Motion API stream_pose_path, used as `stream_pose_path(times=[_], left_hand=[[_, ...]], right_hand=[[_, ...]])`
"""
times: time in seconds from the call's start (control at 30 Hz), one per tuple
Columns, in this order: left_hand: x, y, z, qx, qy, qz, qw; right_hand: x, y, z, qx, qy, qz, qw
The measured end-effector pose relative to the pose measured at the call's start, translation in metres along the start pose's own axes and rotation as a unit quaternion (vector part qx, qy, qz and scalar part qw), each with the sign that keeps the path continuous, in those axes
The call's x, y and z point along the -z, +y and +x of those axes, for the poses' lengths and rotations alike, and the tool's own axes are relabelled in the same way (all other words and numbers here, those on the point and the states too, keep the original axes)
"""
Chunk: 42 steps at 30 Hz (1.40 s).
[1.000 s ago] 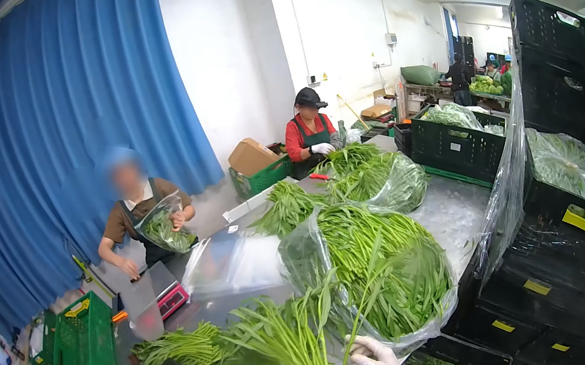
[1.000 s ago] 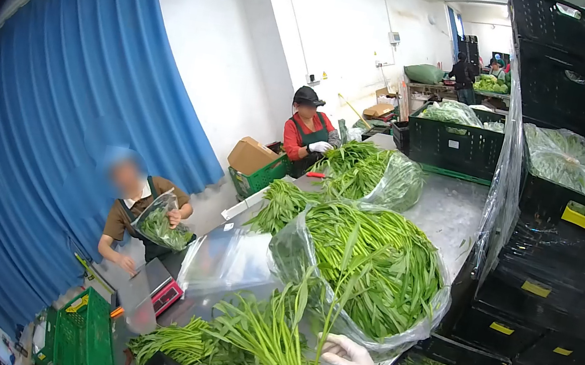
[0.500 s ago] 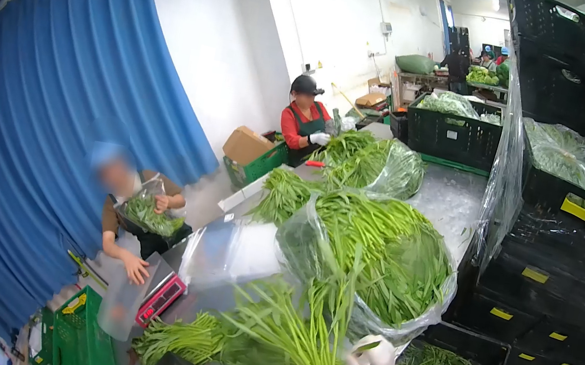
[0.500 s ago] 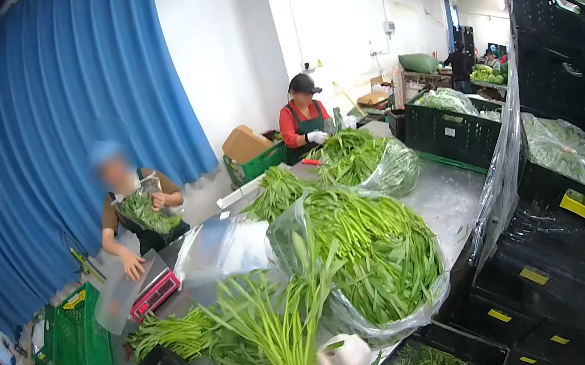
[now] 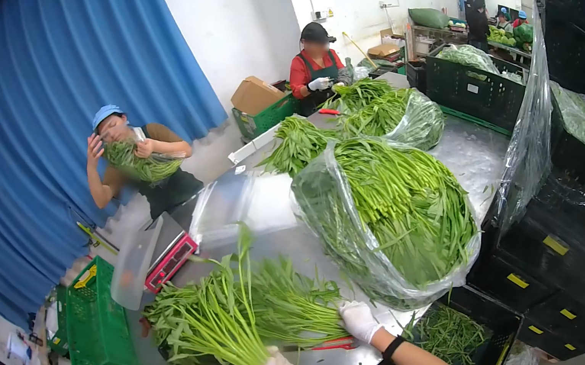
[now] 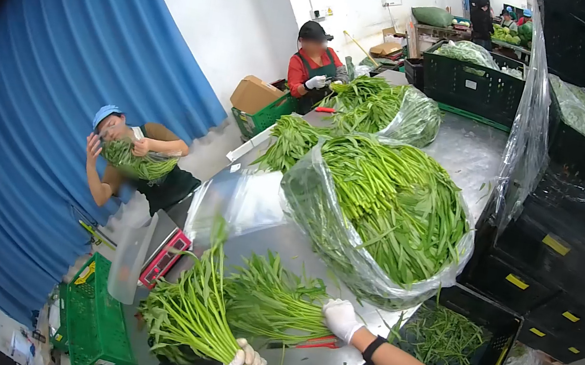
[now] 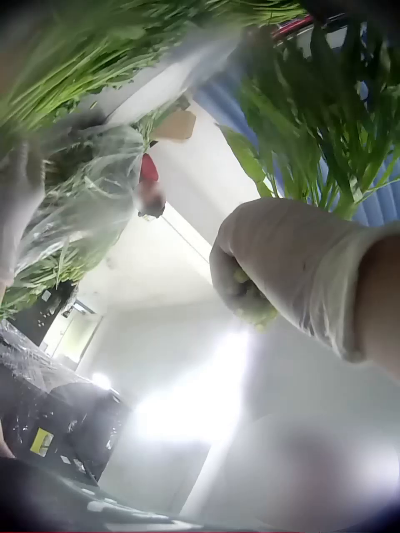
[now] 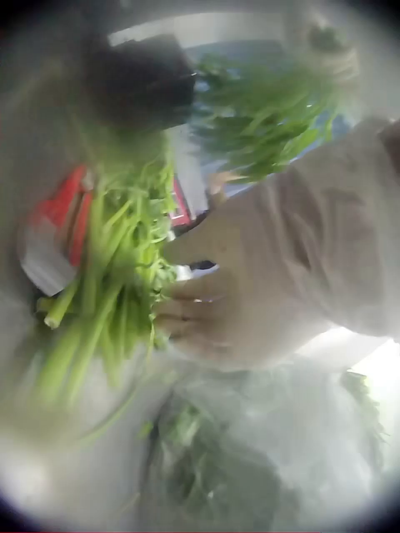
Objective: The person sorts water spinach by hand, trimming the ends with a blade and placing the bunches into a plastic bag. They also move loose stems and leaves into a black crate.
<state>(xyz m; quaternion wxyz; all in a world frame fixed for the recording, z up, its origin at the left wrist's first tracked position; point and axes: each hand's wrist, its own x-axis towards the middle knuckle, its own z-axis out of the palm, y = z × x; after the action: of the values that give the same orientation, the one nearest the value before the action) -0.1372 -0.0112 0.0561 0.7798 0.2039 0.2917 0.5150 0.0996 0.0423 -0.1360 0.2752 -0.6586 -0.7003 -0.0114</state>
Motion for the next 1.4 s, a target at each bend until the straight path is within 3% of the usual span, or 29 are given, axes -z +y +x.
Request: stream_pose_path(times=[0.07,0.17,0.23,0.3,0.37,0.4,0.43,0.47,0.5,0.57,0.63,0.7,0.77,0.83,0.9,0.93,0.97,1.0,1.03,1.1,1.17,1.27,1.37,1.4], left_hand=[[0.003,0.006,-0.006,-0.010,0.008,0.009,1.000],[0.006,0.009,-0.008,-0.022,0.012,-0.003,1.000],[0.002,0.009,-0.006,-0.037,0.068,0.017,0.997],[-0.002,0.005,-0.002,-0.050,0.080,0.027,0.995],[-0.003,0.000,0.004,-0.060,0.090,0.039,0.993],[-0.001,-0.002,0.007,-0.060,0.110,0.071,0.990],[-0.002,-0.005,0.010,-0.060,0.129,0.102,0.985],[-0.015,-0.008,0.013,-0.077,0.161,0.090,0.980],[-0.016,-0.011,0.016,-0.076,0.155,0.090,0.981],[-0.015,-0.018,0.023,-0.062,0.162,0.108,0.979],[-0.023,-0.022,0.027,-0.062,0.157,0.115,0.979],[-0.031,-0.026,0.028,-0.064,0.156,0.122,0.978],[-0.043,-0.028,0.030,-0.040,0.129,0.151,0.979],[-0.048,-0.037,0.041,-0.057,0.107,0.151,0.981],[-0.054,-0.042,0.048,-0.081,0.067,0.168,0.980],[-0.051,-0.043,0.054,-0.094,-0.005,0.171,0.981],[-0.050,-0.044,0.057,-0.097,-0.005,0.171,0.980],[-0.066,-0.042,0.057,-0.075,-0.041,0.149,0.985],[-0.079,-0.041,0.059,-0.053,-0.079,0.126,0.987],[-0.088,-0.039,0.064,-0.053,-0.089,0.148,0.984],[-0.092,-0.040,0.066,-0.006,-0.150,0.053,0.987],[-0.096,-0.048,0.065,0.012,-0.119,0.088,0.989],[-0.109,-0.058,0.060,0.030,-0.094,0.074,0.992],[-0.109,-0.058,0.058,0.023,-0.090,0.069,0.993]], right_hand=[[-0.003,-0.003,0.010,-0.037,-0.121,-0.105,0.986],[0.006,0.007,0.017,0.031,-0.149,-0.082,0.985],[0.046,0.003,0.026,0.049,-0.126,-0.025,0.991],[0.071,0.001,0.034,-0.013,-0.065,0.117,0.991],[0.082,0.002,0.036,-0.032,-0.005,0.150,0.988],[0.104,-0.008,0.037,-0.153,-0.018,0.389,0.908],[0.123,-0.016,0.036,-0.260,-0.029,0.598,0.757],[0.127,-0.023,0.030,-0.273,0.001,0.639,0.719],[0.112,-0.016,0.019,-0.276,0.000,0.639,0.718],[0.094,-0.012,-0.001,-0.347,-0.083,0.676,0.645],[0.116,-0.024,-0.010,-0.361,-0.081,0.736,0.567],[0.120,-0.025,-0.015,-0.330,-0.041,0.763,0.554],[0.149,-0.040,-0.014,-0.310,-0.001,0.715,0.627],[0.160,-0.046,-0.017,-0.252,0.058,0.632,0.730],[0.168,-0.050,-0.024,-0.217,0.105,0.562,0.791],[0.174,-0.054,-0.028,-0.215,0.106,0.564,0.790],[0.181,-0.056,-0.031,-0.180,0.143,0.495,0.838],[0.185,-0.055,-0.030,-0.141,0.179,0.420,0.878],[0.189,-0.049,-0.031,-0.137,0.180,0.419,0.880],[0.198,-0.038,-0.034,0.005,0.211,0.163,0.964],[0.216,-0.037,-0.041,0.012,0.177,0.106,0.979],[0.231,-0.035,-0.051,0.047,0.125,-0.011,0.991],[0.245,-0.018,-0.063,0.021,0.069,-0.090,0.993],[0.245,-0.004,-0.071,0.018,0.088,-0.074,0.993]])
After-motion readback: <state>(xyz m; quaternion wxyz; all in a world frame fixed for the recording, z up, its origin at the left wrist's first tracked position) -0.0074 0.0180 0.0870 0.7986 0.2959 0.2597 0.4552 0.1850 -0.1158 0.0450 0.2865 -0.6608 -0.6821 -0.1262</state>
